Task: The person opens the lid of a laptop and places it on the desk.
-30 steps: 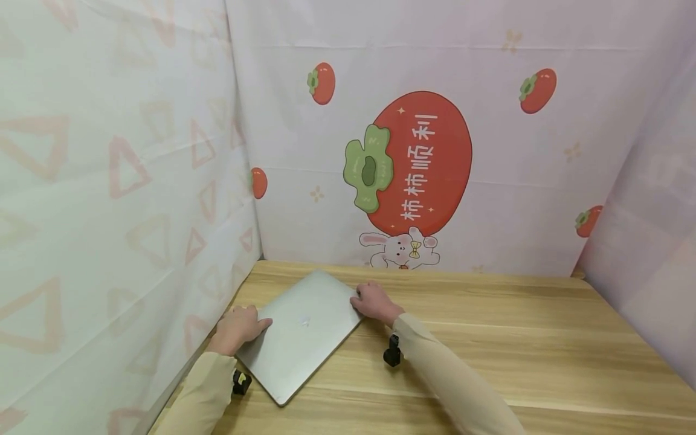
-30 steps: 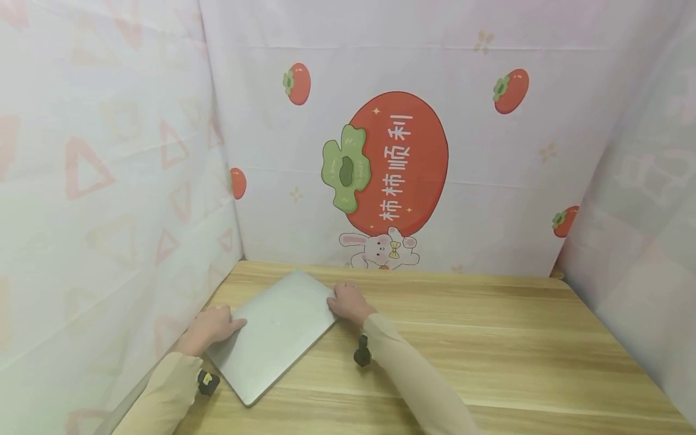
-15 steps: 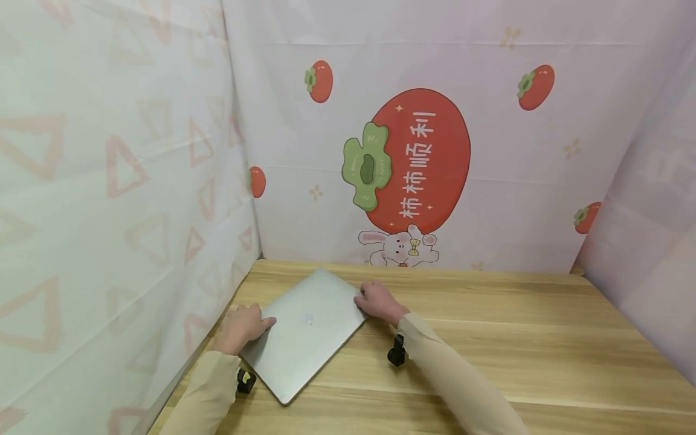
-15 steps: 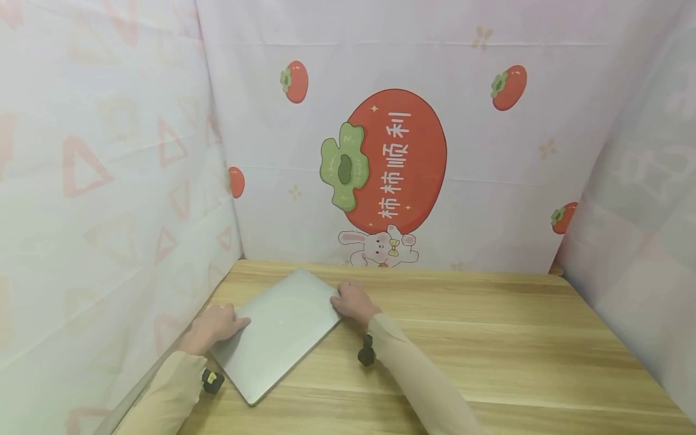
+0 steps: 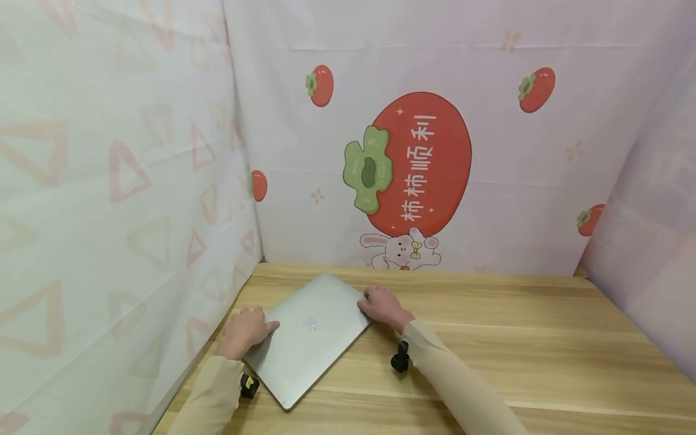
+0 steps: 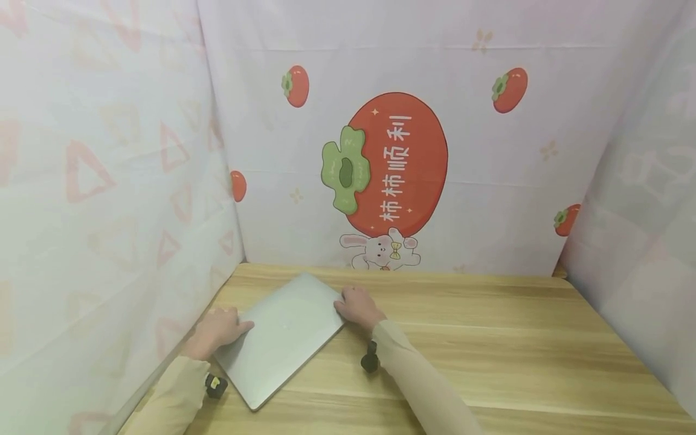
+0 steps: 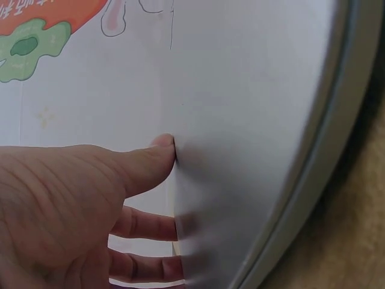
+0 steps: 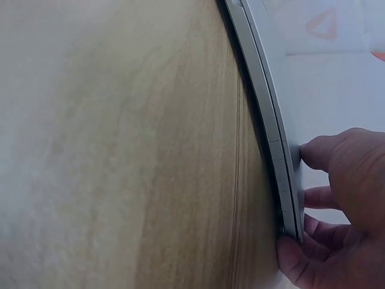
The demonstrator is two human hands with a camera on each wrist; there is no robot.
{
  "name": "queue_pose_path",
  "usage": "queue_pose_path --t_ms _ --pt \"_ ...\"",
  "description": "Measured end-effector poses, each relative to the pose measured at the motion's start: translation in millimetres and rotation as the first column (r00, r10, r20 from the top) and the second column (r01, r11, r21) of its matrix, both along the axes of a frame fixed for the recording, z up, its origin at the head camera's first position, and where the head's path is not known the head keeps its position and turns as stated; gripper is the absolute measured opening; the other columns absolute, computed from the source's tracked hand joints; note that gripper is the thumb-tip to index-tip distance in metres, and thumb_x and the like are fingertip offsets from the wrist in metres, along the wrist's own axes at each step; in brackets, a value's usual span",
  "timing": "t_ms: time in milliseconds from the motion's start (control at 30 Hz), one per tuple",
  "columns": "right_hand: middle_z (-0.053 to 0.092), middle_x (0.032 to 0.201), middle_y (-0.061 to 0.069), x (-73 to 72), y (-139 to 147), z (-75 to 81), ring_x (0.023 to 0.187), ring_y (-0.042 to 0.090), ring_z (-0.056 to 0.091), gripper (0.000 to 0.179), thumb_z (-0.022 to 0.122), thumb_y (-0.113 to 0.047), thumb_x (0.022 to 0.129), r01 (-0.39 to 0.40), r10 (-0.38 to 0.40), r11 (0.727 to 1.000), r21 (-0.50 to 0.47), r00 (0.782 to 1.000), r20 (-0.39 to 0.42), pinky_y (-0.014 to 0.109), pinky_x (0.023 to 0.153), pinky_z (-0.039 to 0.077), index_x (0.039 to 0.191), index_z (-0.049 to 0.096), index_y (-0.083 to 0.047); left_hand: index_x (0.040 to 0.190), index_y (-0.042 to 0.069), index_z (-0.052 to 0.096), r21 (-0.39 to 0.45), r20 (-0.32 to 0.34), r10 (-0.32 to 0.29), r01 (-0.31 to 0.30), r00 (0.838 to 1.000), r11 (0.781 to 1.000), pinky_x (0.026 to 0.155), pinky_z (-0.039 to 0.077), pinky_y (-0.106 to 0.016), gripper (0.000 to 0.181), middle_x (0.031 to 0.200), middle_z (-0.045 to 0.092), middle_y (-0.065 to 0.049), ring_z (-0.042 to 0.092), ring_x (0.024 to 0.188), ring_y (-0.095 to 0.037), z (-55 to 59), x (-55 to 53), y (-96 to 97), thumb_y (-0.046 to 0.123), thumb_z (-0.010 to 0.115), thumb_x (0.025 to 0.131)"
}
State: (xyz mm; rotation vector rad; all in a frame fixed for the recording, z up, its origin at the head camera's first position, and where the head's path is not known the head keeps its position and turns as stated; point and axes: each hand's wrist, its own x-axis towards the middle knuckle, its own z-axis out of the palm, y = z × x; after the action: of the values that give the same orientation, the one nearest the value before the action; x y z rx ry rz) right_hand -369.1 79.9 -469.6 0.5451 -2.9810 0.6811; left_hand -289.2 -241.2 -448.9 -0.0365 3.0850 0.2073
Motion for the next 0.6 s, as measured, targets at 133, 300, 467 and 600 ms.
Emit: queue_pose_path --t_ms 133,300,467,600 --pt "0.054 0.078 0.005 1.7 1.6 -0.9 0.076 0.021 0.045 0.021 0.062 -0.027 0.094 0.013 -0.013 1.0 0.008 1.0 -0.004 0.034 0.067 0.039 0.09 0.064 -0.006 0.109 -0.007 0.064 0.002 0.0 -0.011 0.011 1.0 1.0 0.074 0.051 -0.055 0.054 0.101 0.062 -0.031 0.06 0.089 -0.048 -0.7 -2.5 0.9 0.045 0.06 0.095" --pt "0.053 0.081 0.006 4.3 3.2 -1.9 0.079 0.021 0.045 0.022 0.062 -0.029 0.095 0.02 -0.02 1.0 0.021 1.0 0.003 0.035 0.068 0.039 0.091 0.062 -0.006 0.105 -0.005 0.064 0.009 0.008 -0.013 0.013 1.0 1.0 0.069 0.05 -0.052 0.051 0.096 0.062 -0.028 0.059 0.084 -0.044 -1.7 -4.6 1.0 0.045 0.061 0.095" --pt "0.052 0.082 0.006 6.8 4.2 0.4 0.079 0.021 0.045 0.023 0.061 -0.029 0.095 0.019 -0.019 0.999 0.027 1.0 0.009 0.035 0.069 0.04 0.09 0.061 -0.006 0.105 -0.005 0.064 0.021 0.004 -0.015 0.014 1.0 1.0 0.07 0.05 -0.053 0.051 0.097 0.061 -0.028 0.058 0.084 -0.045 -2.0 -5.9 1.5 0.044 0.062 0.094" --pt "0.051 0.081 0.006 7.3 6.8 1.4 0.078 0.021 0.045 0.022 0.061 -0.028 0.095 0.017 -0.017 1.0 0.025 0.999 0.031 0.033 0.067 0.039 0.09 0.06 -0.006 0.103 -0.004 0.065 0.024 0.009 -0.012 0.011 1.0 1.0 0.068 0.05 -0.053 0.05 0.096 0.061 -0.028 0.058 0.084 -0.044 -2.9 -7.6 2.5 0.045 0.061 0.094"
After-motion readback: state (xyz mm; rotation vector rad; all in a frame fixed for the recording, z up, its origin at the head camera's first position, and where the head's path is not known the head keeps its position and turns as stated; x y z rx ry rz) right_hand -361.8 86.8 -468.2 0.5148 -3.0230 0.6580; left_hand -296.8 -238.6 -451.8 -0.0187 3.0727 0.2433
